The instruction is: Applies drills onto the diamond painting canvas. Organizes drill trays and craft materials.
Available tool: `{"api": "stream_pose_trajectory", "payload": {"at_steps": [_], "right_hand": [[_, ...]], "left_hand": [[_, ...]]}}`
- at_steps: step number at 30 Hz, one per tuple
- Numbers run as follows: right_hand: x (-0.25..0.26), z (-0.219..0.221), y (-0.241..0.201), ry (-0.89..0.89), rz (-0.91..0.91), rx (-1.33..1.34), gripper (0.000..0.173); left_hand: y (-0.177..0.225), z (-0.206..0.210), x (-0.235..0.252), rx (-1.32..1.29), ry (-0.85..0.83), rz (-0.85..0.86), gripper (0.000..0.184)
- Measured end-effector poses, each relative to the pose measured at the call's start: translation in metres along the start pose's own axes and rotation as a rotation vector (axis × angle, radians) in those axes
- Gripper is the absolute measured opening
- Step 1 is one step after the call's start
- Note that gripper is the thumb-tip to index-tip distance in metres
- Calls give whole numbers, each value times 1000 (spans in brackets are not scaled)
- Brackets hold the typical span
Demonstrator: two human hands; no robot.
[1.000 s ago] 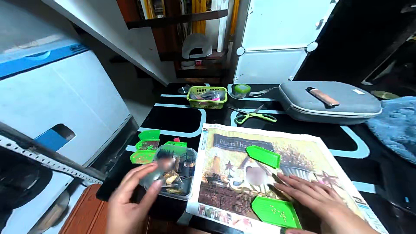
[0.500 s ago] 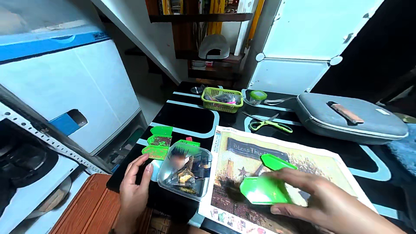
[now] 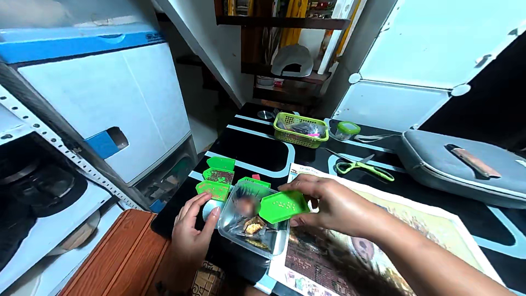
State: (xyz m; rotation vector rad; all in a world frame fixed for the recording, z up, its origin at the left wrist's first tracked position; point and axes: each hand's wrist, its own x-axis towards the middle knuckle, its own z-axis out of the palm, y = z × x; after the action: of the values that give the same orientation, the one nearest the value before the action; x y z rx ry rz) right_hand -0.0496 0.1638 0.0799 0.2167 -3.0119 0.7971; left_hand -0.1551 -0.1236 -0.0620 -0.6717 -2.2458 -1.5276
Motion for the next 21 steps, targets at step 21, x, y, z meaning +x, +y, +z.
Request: {"api": "stream_pose_trajectory", "payload": {"at_steps": [21], "right_hand": [[25, -8, -25, -114, -125, -185, 50]], "left_hand": [[3, -1, -1, 44, -20, -16, 43]]}}
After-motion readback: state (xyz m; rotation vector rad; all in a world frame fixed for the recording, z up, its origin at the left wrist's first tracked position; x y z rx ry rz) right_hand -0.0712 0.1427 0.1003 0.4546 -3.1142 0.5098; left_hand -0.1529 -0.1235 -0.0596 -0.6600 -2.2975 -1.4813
